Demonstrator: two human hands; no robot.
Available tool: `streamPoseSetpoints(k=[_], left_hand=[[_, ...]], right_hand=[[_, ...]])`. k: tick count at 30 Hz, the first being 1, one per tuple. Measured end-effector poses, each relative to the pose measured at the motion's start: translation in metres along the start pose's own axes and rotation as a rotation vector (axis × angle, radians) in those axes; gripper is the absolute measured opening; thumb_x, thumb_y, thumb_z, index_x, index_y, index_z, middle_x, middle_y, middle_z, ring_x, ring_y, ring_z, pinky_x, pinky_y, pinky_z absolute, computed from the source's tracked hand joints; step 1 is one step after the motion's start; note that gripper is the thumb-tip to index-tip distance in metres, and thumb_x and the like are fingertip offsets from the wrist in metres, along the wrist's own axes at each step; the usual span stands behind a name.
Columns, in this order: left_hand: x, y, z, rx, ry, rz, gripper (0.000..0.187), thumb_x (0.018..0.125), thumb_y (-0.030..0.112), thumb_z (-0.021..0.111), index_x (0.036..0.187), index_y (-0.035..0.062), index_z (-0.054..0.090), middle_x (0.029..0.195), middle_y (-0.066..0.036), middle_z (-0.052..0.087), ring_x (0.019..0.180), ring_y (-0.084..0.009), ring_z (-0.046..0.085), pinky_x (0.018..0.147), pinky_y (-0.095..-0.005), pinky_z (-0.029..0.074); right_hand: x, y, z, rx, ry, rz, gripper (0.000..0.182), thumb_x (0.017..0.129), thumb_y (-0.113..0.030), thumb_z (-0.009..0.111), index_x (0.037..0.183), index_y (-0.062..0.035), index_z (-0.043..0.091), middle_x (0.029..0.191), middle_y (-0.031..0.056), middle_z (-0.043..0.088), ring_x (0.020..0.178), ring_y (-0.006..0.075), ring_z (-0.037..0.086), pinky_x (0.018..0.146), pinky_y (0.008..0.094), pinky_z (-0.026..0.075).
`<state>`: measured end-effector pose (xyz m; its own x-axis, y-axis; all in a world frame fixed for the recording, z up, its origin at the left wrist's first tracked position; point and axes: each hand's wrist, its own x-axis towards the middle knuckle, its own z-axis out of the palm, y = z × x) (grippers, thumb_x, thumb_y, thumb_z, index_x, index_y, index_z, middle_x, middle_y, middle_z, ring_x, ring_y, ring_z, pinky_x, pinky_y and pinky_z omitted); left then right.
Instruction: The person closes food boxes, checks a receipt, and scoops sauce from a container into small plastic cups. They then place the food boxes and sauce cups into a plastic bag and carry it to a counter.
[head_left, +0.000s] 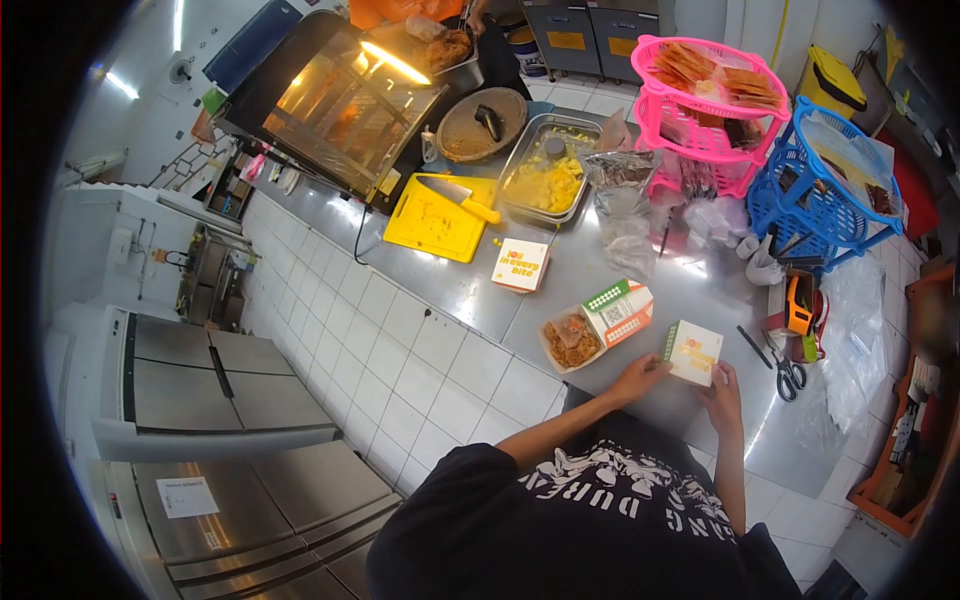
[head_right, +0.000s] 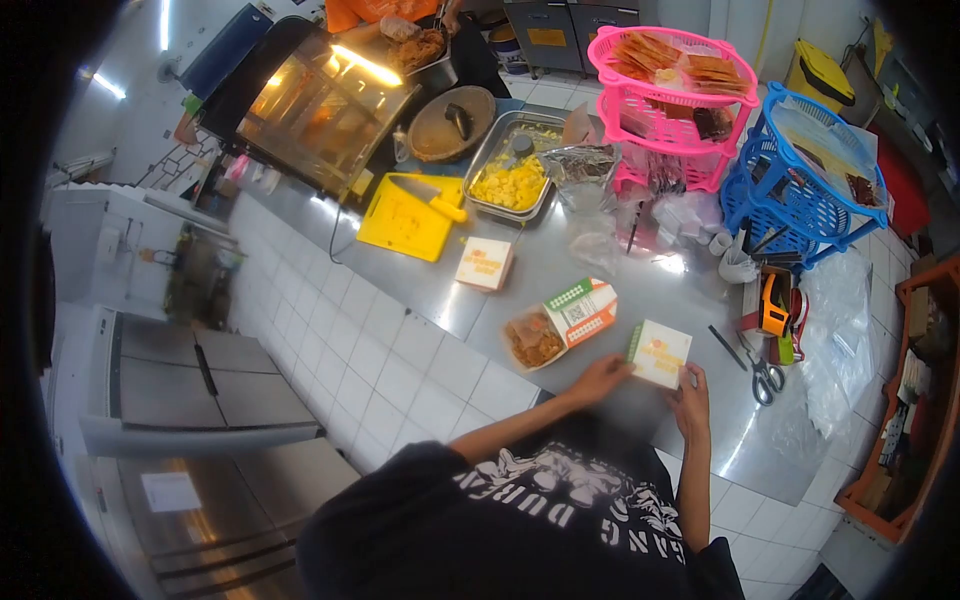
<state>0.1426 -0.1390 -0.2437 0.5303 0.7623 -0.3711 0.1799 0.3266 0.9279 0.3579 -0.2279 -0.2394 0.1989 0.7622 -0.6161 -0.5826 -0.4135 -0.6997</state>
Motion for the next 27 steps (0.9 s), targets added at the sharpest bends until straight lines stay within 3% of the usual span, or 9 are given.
streamPoseSetpoints(k=[9, 21, 27], left_hand=[[-0.014, 0.005, 0.005, -0.129, -0.008, -0.156, 0.042, 0.096, 0.03, 0.061, 0.12, -0.0037, 0.06, 0.109, -0.01, 0.065, 0.101, -0.0149, 0.058, 0.09, -0.0291, 0.047], [-0.009, -0.013, 0.019, -0.667, 0.023, -0.209, 0.041, 0.094, 0.026, 0.066, 0.124, -0.0003, 0.058, 0.105, -0.002, 0.062, 0.09, -0.0055, 0.053, 0.079, -0.019, 0.044], [-0.009, -0.035, 0.006, -0.291, -0.019, -0.127, 0.041, 0.094, 0.027, 0.065, 0.123, -0.0016, 0.057, 0.102, -0.004, 0.063, 0.09, -0.0077, 0.056, 0.081, -0.0226, 0.047]], right_hand=[[0.001, 0.003, 0.002, 0.088, 0.016, -0.007, 0.033, 0.1, -0.032, 0.054, 0.124, -0.0144, 0.042, 0.119, 0.0089, 0.057, 0.108, 0.0239, 0.058, 0.094, 0.0441, 0.046], [-0.003, -0.002, 0.007, 0.121, 0.022, -0.01, 0.035, 0.099, -0.032, 0.055, 0.125, -0.0135, 0.041, 0.121, 0.0095, 0.056, 0.109, 0.0259, 0.058, 0.096, 0.0448, 0.047], [-0.002, 0.0, 0.005, 0.049, -0.002, -0.022, 0.035, 0.099, -0.031, 0.056, 0.125, -0.0141, 0.041, 0.118, 0.0101, 0.058, 0.106, 0.0264, 0.06, 0.094, 0.0452, 0.048]])
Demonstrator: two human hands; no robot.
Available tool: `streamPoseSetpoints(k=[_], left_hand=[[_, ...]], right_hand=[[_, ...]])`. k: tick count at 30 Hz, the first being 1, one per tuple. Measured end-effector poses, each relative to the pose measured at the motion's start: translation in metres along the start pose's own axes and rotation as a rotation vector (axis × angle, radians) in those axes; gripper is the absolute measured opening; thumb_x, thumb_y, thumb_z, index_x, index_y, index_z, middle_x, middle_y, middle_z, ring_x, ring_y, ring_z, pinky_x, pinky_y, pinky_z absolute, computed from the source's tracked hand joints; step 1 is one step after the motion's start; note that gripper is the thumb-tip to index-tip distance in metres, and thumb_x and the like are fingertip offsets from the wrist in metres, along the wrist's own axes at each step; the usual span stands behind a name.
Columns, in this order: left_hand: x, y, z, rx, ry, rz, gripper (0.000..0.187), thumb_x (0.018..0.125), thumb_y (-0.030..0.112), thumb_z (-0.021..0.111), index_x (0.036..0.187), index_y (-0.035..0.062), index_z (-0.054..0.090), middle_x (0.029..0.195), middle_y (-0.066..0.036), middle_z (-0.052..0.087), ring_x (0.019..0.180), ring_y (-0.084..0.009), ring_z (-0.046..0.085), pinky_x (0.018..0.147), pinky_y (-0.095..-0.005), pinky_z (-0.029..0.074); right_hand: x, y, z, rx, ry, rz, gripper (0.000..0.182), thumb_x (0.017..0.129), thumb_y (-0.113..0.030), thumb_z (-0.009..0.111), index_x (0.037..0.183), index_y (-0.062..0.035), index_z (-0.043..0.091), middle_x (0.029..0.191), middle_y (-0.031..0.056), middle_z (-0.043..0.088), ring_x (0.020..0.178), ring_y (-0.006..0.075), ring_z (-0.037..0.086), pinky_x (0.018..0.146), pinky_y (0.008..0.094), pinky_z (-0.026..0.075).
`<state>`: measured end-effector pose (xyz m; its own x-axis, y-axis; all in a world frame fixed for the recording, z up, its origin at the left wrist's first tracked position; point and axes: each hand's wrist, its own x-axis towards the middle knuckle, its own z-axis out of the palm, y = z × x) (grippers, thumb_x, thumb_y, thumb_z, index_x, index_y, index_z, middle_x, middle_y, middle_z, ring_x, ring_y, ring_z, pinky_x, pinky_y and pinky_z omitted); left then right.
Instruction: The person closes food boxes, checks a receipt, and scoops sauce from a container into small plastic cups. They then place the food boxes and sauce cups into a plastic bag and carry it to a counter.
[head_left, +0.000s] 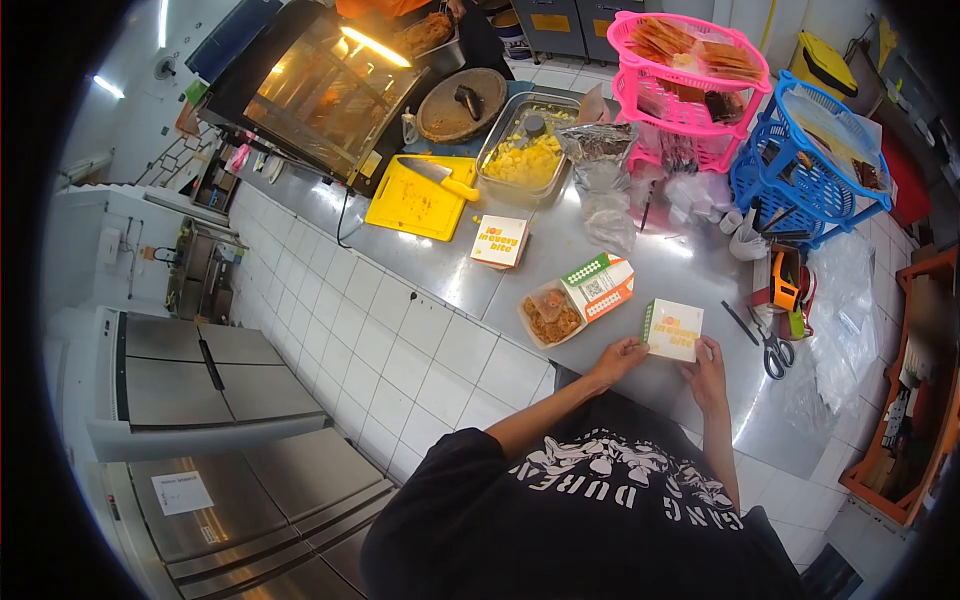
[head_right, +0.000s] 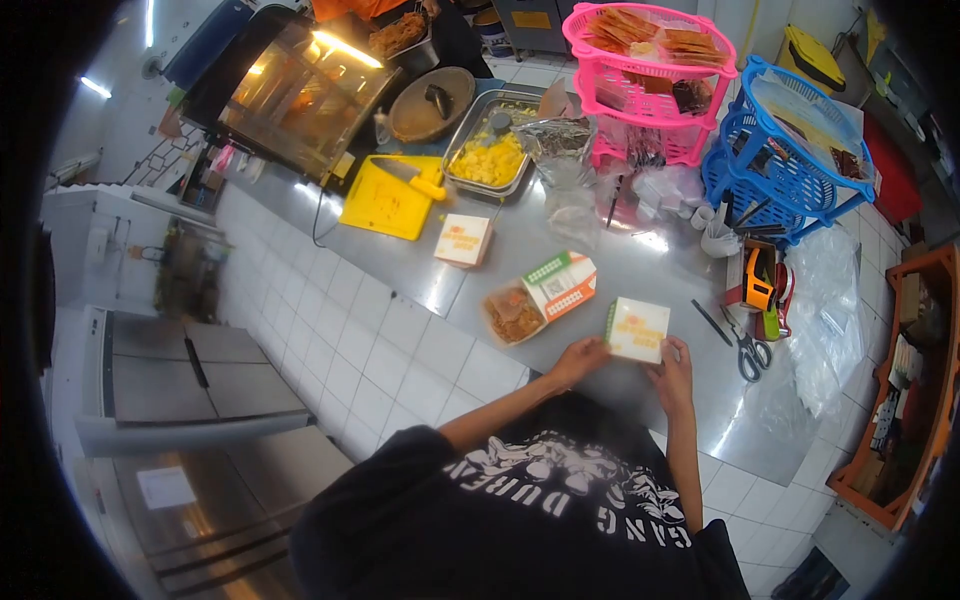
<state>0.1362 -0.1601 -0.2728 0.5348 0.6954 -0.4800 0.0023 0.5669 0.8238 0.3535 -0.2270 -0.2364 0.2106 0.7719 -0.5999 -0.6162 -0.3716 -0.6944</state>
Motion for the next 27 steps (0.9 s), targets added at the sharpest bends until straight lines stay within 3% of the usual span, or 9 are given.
streamPoseSetpoints(k=[7, 9, 10, 12, 13, 16, 21, 25, 27], left_hand=[[0.0, 0.018, 0.009, 0.365, 0.081, 0.091, 0.05, 0.091, 0.026, 0.067, 0.127, -0.0047, 0.05, 0.103, -0.015, 0.064, 0.094, -0.0215, 0.062, 0.085, -0.0325, 0.05], [-0.012, 0.036, 0.025, 0.433, 0.163, 0.058, 0.052, 0.089, 0.023, 0.068, 0.128, -0.0039, 0.048, 0.106, -0.018, 0.063, 0.095, -0.0257, 0.063, 0.086, -0.035, 0.051], [-0.007, 0.024, 0.027, 0.482, 0.206, 0.149, 0.051, 0.088, 0.022, 0.069, 0.128, -0.0032, 0.049, 0.107, -0.019, 0.063, 0.095, -0.0265, 0.063, 0.087, -0.0358, 0.051], [0.007, -0.007, 0.029, 0.579, 0.298, 0.338, 0.049, 0.087, 0.02, 0.069, 0.127, -0.0018, 0.051, 0.109, -0.02, 0.061, 0.096, -0.0282, 0.063, 0.087, -0.0374, 0.051], [0.006, -0.001, 0.028, 0.567, 0.29, 0.324, 0.048, 0.087, 0.02, 0.068, 0.126, -0.0018, 0.052, 0.109, -0.02, 0.061, 0.097, -0.0289, 0.063, 0.088, -0.0379, 0.05], [0.011, 0.011, 0.027, 0.592, 0.24, 0.301, 0.045, 0.087, 0.02, 0.067, 0.124, -0.0019, 0.055, 0.111, -0.019, 0.06, 0.1, -0.0306, 0.062, 0.09, -0.0391, 0.049], [0.034, 0.03, 0.025, 0.765, 0.145, 0.307, 0.043, 0.087, 0.021, 0.065, 0.123, -0.0009, 0.057, 0.115, -0.019, 0.06, 0.107, -0.0333, 0.058, 0.093, -0.0395, 0.046], [-0.009, 0.118, 0.002, 0.752, 0.382, 0.547, 0.042, 0.088, 0.021, 0.063, 0.123, -0.0005, 0.057, 0.119, -0.019, 0.059, 0.111, -0.0348, 0.057, 0.094, -0.0413, 0.045], [-0.024, 0.14, -0.031, 0.817, 0.624, 0.649, 0.041, 0.088, 0.02, 0.062, 0.123, -0.0009, 0.057, 0.12, -0.019, 0.059, 0.111, -0.0351, 0.056, 0.094, -0.0416, 0.045]], right_hand=[[-0.007, -0.017, 0.006, -0.312, 0.075, 0.015, 0.039, 0.099, -0.032, 0.055, 0.129, -0.0125, 0.043, 0.115, 0.0104, 0.06, 0.1, 0.0244, 0.061, 0.087, 0.0468, 0.051], [-0.007, -0.017, 0.01, -0.437, 0.165, -0.007, 0.037, 0.098, -0.032, 0.055, 0.127, -0.0093, 0.05, 0.111, 0.0103, 0.061, 0.097, 0.0226, 0.061, 0.085, 0.0427, 0.052], [-0.007, -0.017, 0.011, -0.5, 0.212, -0.018, 0.037, 0.098, -0.031, 0.055, 0.126, -0.0076, 0.053, 0.109, 0.0102, 0.062, 0.096, 0.0217, 0.061, 0.084, 0.0407, 0.052], [0.014, 0.009, -0.018, -0.842, 0.261, -0.333, 0.033, 0.098, -0.028, 0.055, 0.12, -0.0031, 0.059, 0.106, 0.0125, 0.063, 0.09, 0.0217, 0.063, 0.08, 0.0374, 0.051], [0.015, 0.009, -0.014, -1.006, 0.283, -0.497, 0.032, 0.097, -0.026, 0.054, 0.116, -0.0009, 0.062, 0.104, 0.0137, 0.063, 0.087, 0.0218, 0.064, 0.078, 0.0357, 0.051], [0.004, 0.002, -0.007, -0.802, 0.256, -0.313, 0.031, 0.097, -0.025, 0.055, 0.111, 0.0016, 0.064, 0.104, 0.0155, 0.063, 0.087, 0.0236, 0.063, 0.078, 0.035, 0.049], [0.015, 0.0, -0.011, -0.948, 0.448, -0.462, 0.027, 0.094, -0.017, 0.056, 0.113, 0.0015, 0.061, 0.097, 0.0125, 0.062, 0.087, 0.0226, 0.059, 0.077, 0.0341, 0.047], [0.008, -0.024, 0.036, -0.926, 0.7, -0.902, 0.021, 0.092, -0.012, 0.057, 0.106, 0.0028, 0.059, 0.093, 0.011, 0.06, 0.083, 0.0212, 0.057, 0.075, 0.034, 0.046], [-0.004, -0.026, 0.077, -0.853, 0.483, -0.711, 0.022, 0.093, -0.016, 0.056, 0.104, 0.002, 0.058, 0.087, 0.013, 0.061, 0.075, 0.0218, 0.058, 0.069, 0.0344, 0.047]])
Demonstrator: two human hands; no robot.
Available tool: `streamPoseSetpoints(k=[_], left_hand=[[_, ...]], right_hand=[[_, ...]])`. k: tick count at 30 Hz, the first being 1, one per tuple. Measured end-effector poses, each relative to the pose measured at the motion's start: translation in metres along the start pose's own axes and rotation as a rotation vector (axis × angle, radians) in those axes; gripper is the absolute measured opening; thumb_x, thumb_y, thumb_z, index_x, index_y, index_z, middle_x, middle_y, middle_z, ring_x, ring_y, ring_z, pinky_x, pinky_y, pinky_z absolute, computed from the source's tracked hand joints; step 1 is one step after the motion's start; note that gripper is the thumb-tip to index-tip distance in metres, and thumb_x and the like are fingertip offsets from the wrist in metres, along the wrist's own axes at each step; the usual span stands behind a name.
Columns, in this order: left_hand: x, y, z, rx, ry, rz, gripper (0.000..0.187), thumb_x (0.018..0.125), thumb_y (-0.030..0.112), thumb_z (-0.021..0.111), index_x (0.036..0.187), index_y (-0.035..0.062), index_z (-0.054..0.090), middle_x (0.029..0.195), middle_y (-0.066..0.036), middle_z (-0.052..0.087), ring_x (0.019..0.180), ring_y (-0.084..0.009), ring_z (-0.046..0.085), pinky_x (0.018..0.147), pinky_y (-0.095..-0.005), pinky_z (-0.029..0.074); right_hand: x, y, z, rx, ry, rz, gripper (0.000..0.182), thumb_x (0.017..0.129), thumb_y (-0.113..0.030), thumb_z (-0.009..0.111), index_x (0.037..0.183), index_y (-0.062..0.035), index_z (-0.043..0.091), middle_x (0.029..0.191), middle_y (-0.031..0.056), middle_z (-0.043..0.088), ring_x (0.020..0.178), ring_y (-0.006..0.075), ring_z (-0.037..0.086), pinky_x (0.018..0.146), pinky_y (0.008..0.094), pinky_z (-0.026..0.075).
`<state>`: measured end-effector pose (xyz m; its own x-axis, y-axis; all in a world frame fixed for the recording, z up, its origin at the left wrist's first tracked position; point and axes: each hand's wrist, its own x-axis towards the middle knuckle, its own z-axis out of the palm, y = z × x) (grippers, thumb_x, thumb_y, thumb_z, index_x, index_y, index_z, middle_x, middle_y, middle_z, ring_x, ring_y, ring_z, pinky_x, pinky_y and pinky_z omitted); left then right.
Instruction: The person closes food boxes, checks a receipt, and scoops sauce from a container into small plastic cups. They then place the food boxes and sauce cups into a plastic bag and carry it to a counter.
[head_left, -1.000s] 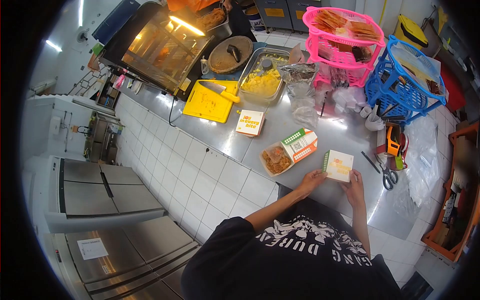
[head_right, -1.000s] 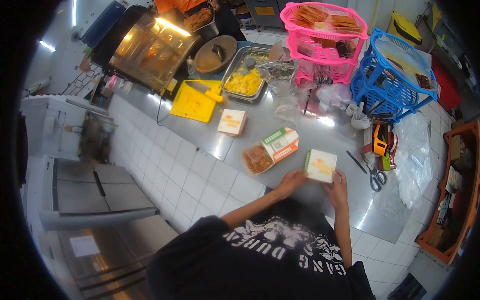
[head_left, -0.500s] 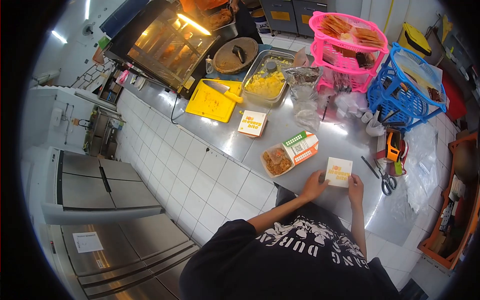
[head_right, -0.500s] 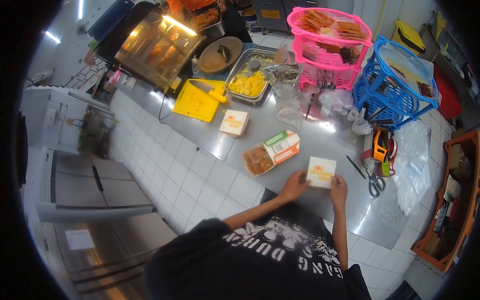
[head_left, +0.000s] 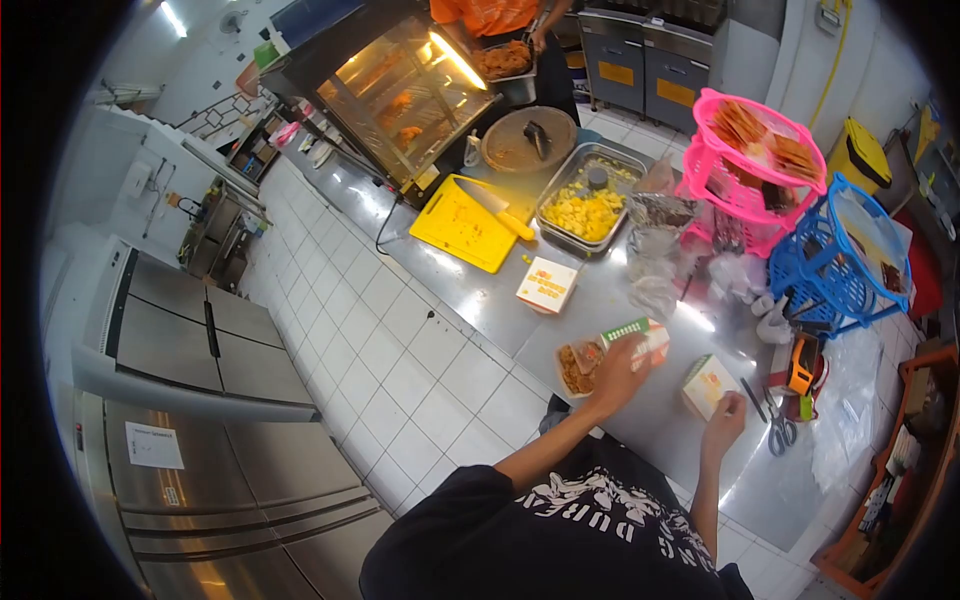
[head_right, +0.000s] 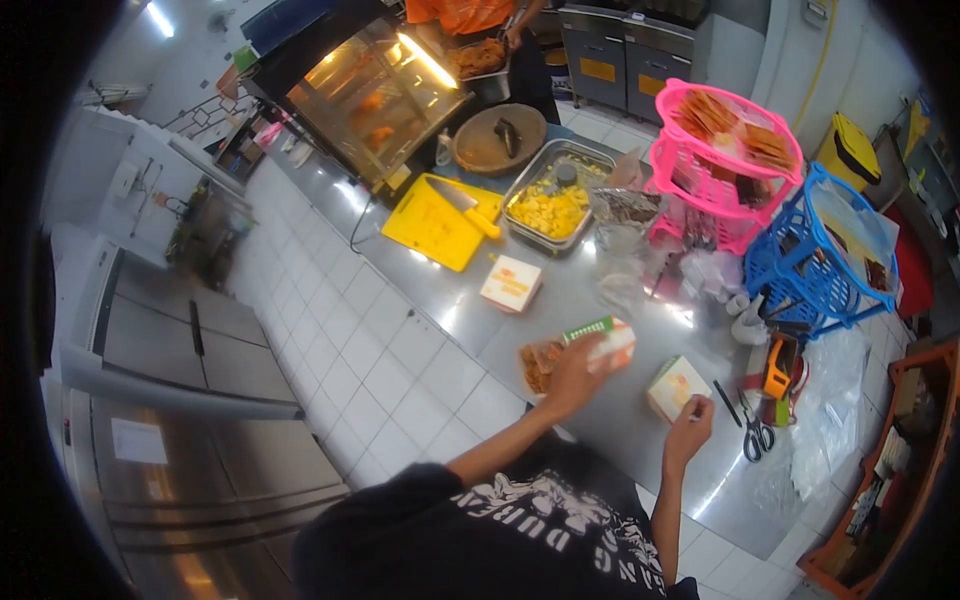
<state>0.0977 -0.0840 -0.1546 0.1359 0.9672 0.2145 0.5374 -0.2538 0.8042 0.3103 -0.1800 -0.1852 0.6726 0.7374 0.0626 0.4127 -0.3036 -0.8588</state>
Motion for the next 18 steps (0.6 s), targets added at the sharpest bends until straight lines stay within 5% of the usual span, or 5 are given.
streamPoseSetpoints(k=[5, 7, 9, 11, 18], left_hand=[[0.015, -0.086, -0.035, 0.378, 0.137, 0.114, 0.035, 0.088, 0.019, 0.061, 0.118, 0.0009, 0.059, 0.117, -0.019, 0.061, 0.109, -0.0356, 0.057, 0.09, -0.0419, 0.047], [0.008, -0.106, -0.039, 0.355, 0.01, 0.06, 0.032, 0.089, 0.021, 0.06, 0.115, 0.002, 0.06, 0.113, -0.018, 0.062, 0.106, -0.0362, 0.059, 0.088, -0.0425, 0.048], [0.004, -0.104, -0.052, 0.305, -0.214, -0.06, 0.029, 0.09, 0.022, 0.059, 0.111, 0.003, 0.061, 0.108, -0.017, 0.064, 0.101, -0.0366, 0.061, 0.085, -0.0433, 0.049], [0.002, -0.104, -0.063, 0.262, -0.196, -0.062, 0.027, 0.09, 0.024, 0.058, 0.108, 0.0032, 0.062, 0.103, -0.017, 0.064, 0.095, -0.0365, 0.062, 0.08, -0.0445, 0.05], [0.013, -0.124, -0.071, 0.091, -0.266, -0.095, 0.033, 0.091, 0.029, 0.06, 0.11, 0.0027, 0.056, 0.102, -0.019, 0.063, 0.088, -0.0396, 0.062, 0.075, -0.0501, 0.05]], right_hand=[[-0.024, 0.053, 0.1, -0.096, -0.517, -0.01, 0.038, 0.096, -0.032, 0.057, 0.112, 0.0022, 0.056, 0.073, 0.0108, 0.061, 0.051, 0.0163, 0.056, 0.048, 0.0285, 0.046], [-0.019, 0.049, 0.128, -0.132, -0.456, 0.026, 0.044, 0.094, -0.037, 0.059, 0.114, 0.0024, 0.055, 0.076, 0.0109, 0.062, 0.055, 0.0152, 0.058, 0.048, 0.0269, 0.046], [-0.016, 0.032, 0.145, -0.138, -0.408, 0.122, 0.05, 0.092, -0.041, 0.06, 0.115, 0.0028, 0.056, 0.088, 0.0162, 0.063, 0.073, 0.0225, 0.059, 0.062, 0.0319, 0.047], [-0.005, 0.008, 0.157, -0.101, -0.361, 0.259, 0.053, 0.089, -0.042, 0.06, 0.117, 0.0035, 0.057, 0.11, 0.0266, 0.063, 0.105, 0.0385, 0.061, 0.089, 0.0437, 0.047], [0.002, -0.058, 0.175, -0.214, -0.321, 0.206, 0.05, 0.084, -0.036, 0.066, 0.118, -0.0016, 0.056, 0.1, 0.0216, 0.068, 0.096, 0.0383, 0.065, 0.084, 0.0441, 0.049]])
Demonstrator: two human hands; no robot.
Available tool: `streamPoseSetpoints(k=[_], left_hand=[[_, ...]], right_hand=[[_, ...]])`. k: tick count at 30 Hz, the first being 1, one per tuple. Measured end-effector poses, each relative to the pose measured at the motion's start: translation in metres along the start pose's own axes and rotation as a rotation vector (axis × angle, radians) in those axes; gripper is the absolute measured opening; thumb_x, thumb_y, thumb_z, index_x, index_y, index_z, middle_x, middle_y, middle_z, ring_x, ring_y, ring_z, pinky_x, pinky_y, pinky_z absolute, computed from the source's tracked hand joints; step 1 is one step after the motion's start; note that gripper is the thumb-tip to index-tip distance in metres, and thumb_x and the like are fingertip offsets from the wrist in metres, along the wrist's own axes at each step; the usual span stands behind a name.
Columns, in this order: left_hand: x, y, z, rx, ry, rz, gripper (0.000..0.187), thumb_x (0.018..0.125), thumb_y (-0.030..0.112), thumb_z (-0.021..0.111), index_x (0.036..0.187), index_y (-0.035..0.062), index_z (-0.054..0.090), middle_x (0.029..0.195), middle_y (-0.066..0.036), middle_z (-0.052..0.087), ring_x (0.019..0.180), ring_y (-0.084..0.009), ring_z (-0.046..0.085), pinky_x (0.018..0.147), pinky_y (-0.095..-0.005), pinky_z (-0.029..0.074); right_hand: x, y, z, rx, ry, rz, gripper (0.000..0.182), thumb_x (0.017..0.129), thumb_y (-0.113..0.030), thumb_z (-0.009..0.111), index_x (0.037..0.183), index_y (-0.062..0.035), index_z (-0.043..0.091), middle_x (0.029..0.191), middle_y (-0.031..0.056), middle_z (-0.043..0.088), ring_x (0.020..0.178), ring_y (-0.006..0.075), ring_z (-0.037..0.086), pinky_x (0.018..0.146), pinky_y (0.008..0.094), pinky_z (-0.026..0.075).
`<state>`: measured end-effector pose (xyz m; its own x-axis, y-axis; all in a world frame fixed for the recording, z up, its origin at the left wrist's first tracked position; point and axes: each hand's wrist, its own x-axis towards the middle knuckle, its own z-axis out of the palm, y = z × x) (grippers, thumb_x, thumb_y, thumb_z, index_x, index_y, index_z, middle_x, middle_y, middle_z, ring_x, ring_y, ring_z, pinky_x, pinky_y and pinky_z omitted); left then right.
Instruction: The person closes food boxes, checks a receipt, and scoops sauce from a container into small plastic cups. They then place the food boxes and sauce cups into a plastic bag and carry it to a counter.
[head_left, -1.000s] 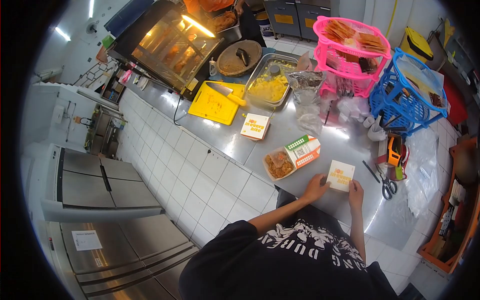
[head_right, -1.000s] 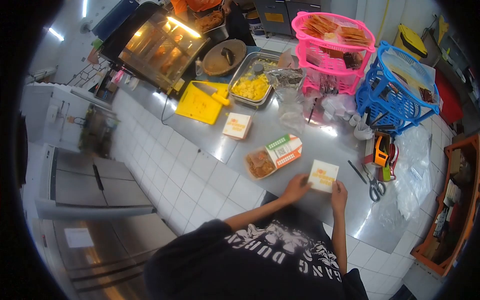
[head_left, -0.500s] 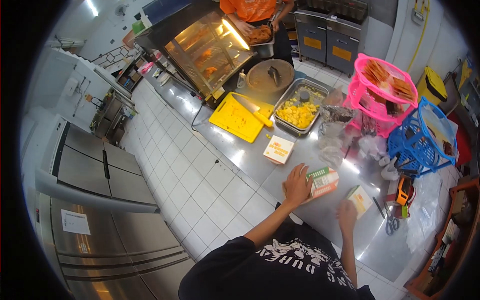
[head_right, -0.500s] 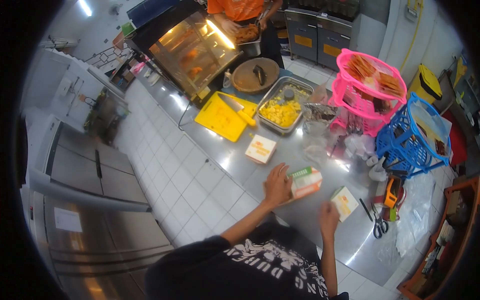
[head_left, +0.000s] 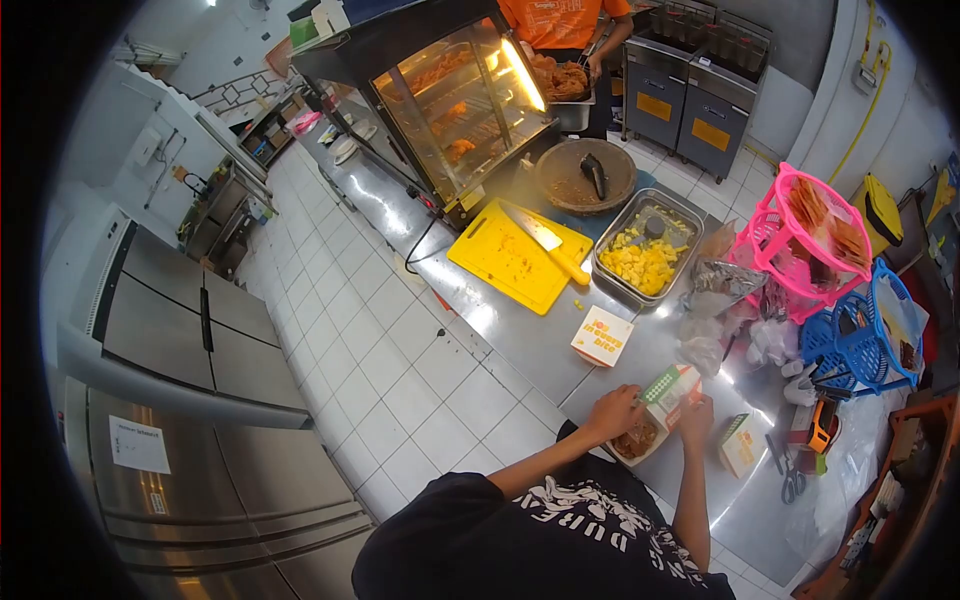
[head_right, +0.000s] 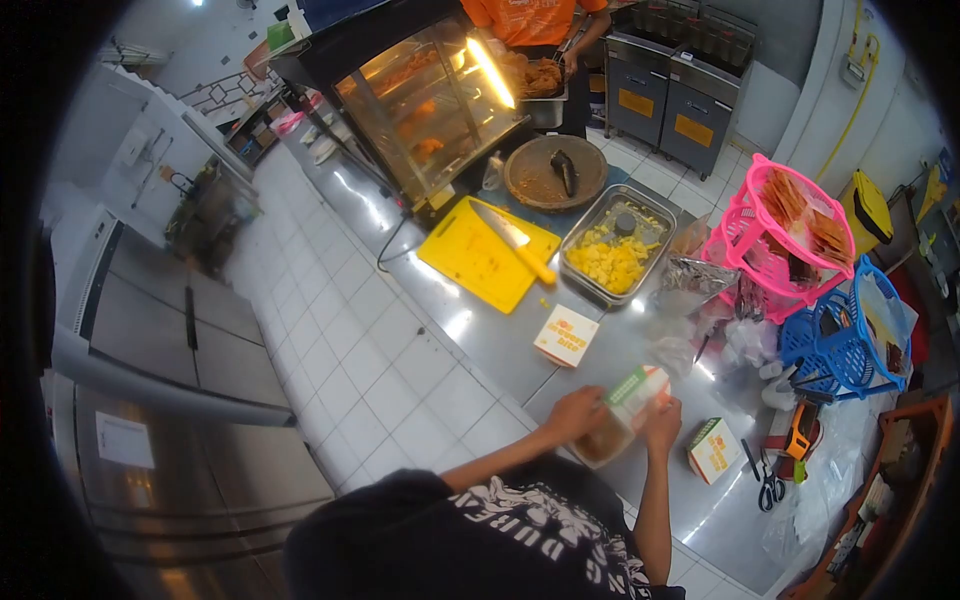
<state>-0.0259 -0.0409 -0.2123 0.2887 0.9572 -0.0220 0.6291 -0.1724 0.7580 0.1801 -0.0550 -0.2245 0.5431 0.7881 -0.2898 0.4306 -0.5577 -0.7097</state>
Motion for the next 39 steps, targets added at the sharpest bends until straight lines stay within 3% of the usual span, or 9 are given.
streamPoseSetpoints(k=[5, 12, 15, 18, 20, 24, 27, 31, 39], left_hand=[[0.045, 0.014, 0.004, -0.023, -0.055, 0.059, 0.039, 0.087, 0.031, 0.064, 0.108, 0.0026, 0.046, 0.101, -0.021, 0.063, 0.09, -0.0416, 0.063, 0.075, -0.0515, 0.05], [0.063, 0.03, -0.026, -0.018, -0.171, 0.035, 0.041, 0.086, 0.025, 0.063, 0.109, 0.0021, 0.04, 0.086, -0.023, 0.066, 0.079, -0.046, 0.063, 0.07, -0.0534, 0.049], [0.05, 0.03, -0.049, -0.111, -0.31, 0.061, 0.041, 0.087, 0.019, 0.06, 0.116, 0.0018, 0.038, 0.094, -0.025, 0.066, 0.08, -0.0457, 0.064, 0.073, -0.052, 0.051], [0.03, 0.011, -0.064, -0.285, -0.282, 0.264, 0.042, 0.088, 0.015, 0.059, 0.123, 0.0028, 0.039, 0.111, -0.025, 0.064, 0.091, -0.0432, 0.064, 0.081, -0.0488, 0.051], [0.015, 0.0, -0.07, -0.194, -0.309, 0.318, 0.041, 0.088, 0.013, 0.058, 0.124, 0.0038, 0.043, 0.122, -0.022, 0.06, 0.102, -0.0404, 0.062, 0.087, -0.0459, 0.051], [-0.007, -0.019, -0.068, -0.147, -0.309, 0.44, 0.034, 0.086, 0.007, 0.058, 0.119, 0.0058, 0.052, 0.135, -0.017, 0.054, 0.122, -0.0335, 0.054, 0.096, -0.0402, 0.049], [-0.014, -0.056, -0.045, -0.049, -0.22, 0.637, 0.034, 0.083, 0.003, 0.058, 0.116, 0.0072, 0.054, 0.141, -0.014, 0.049, 0.13, -0.0293, 0.048, 0.099, -0.0376, 0.049], [-0.025, -0.07, -0.043, 0.074, -0.254, 0.669, 0.034, 0.079, 0.001, 0.058, 0.113, 0.0089, 0.056, 0.145, -0.013, 0.043, 0.135, -0.0279, 0.042, 0.1, -0.0367, 0.048], [-0.036, -0.073, -0.043, 0.031, -0.34, 0.525, 0.029, 0.078, 0.001, 0.059, 0.107, 0.0077, 0.059, 0.149, -0.014, 0.037, 0.126, -0.0321, 0.051, 0.095, -0.0402, 0.05]], right_hand=[[-0.018, -0.047, -0.007, -0.094, -0.01, -0.03, 0.053, 0.083, -0.031, 0.065, 0.125, -0.0013, 0.052, 0.104, 0.0235, 0.067, 0.098, 0.0396, 0.065, 0.084, 0.0443, 0.049], [-0.026, -0.047, -0.028, 0.037, -0.103, -0.218, 0.051, 0.087, -0.013, 0.055, 0.135, 0.0002, 0.044, 0.116, 0.0269, 0.063, 0.109, 0.0402, 0.062, 0.09, 0.0424, 0.049], [-0.045, -0.048, -0.046, 0.033, -0.123, -0.304, 0.046, 0.089, -0.008, 0.052, 0.133, 0.0, 0.046, 0.12, 0.0271, 0.06, 0.114, 0.0387, 0.06, 0.09, 0.0425, 0.049], [-0.067, -0.041, -0.052, 0.061, -0.156, -0.42, 0.045, 0.087, -0.004, 0.053, 0.131, -0.0012, 0.048, 0.124, 0.0242, 0.058, 0.115, 0.0363, 0.058, 0.091, 0.0415, 0.049], [-0.081, -0.031, -0.051, -0.015, -0.168, -0.523, 0.048, 0.083, 0.0, 0.053, 0.131, -0.0028, 0.049, 0.125, 0.0195, 0.056, 0.117, 0.0331, 0.055, 0.092, 0.0393, 0.048], [-0.098, -0.002, -0.038, -0.124, -0.122, -0.766, 0.049, 0.081, 0.003, 0.056, 0.129, -0.0029, 0.052, 0.125, 0.0189, 0.057, 0.118, 0.0361, 0.054, 0.099, 0.0412, 0.043], [-0.103, 0.025, -0.025, -0.127, -0.113, -0.911, 0.039, 0.079, 0.005, 0.06, 0.116, -0.0036, 0.052, 0.126, 0.0185, 0.057, 0.118, 0.0391, 0.053, 0.101, 0.046, 0.042], [-0.101, 0.036, -0.022, -0.163, -0.146, -1.021, 0.033, 0.076, 0.006, 0.063, 0.103, -0.0056, 0.048, 0.129, 0.0177, 0.056, 0.12, 0.0415, 0.051, 0.102, 0.0488, 0.041], [-0.101, 0.048, -0.015, -0.185, -0.231, -0.995, 0.037, 0.071, 0.006, 0.062, 0.103, -0.0059, 0.048, 0.137, 0.0192, 0.049, 0.126, 0.0426, 0.045, 0.104, 0.0492, 0.039]])
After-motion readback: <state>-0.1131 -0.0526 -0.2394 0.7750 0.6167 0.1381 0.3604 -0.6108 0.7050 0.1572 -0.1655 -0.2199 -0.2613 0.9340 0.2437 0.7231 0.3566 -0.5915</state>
